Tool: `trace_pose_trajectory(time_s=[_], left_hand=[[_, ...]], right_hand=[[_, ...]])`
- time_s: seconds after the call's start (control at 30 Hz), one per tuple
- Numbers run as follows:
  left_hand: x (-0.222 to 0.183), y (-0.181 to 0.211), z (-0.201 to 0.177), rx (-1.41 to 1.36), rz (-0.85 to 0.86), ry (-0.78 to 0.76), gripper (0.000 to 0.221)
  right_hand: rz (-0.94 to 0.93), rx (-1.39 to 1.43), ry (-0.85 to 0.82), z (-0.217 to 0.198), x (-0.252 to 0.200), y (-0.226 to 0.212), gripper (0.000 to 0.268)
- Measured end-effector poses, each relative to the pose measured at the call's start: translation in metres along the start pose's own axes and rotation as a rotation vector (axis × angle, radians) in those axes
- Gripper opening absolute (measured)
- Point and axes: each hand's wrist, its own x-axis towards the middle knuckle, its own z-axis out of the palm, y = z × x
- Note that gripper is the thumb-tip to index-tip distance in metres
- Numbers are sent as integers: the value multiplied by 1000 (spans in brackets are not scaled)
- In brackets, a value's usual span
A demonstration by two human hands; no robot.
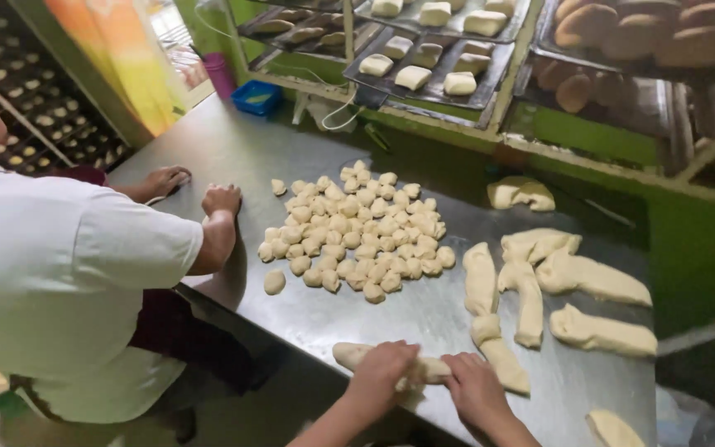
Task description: The person portions large pieces of dough using a knife and then rolls the portions into small balls on a stainless steel table.
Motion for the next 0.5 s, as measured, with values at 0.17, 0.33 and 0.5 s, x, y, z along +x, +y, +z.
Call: trace_pose_trajectory(time_s=[0.17, 0.33, 0.5], left_hand=[[59, 39, 21, -134, -356, -227, 89], [100, 69, -29, -242, -779, -404, 117], [72, -40, 20, -127, -786, 109, 57]], right_hand=[[185, 845, -346, -63, 46, -19, 34], [-3, 498, -553, -109, 93, -60, 58], [-434, 229, -184, -114, 133, -90, 28]])
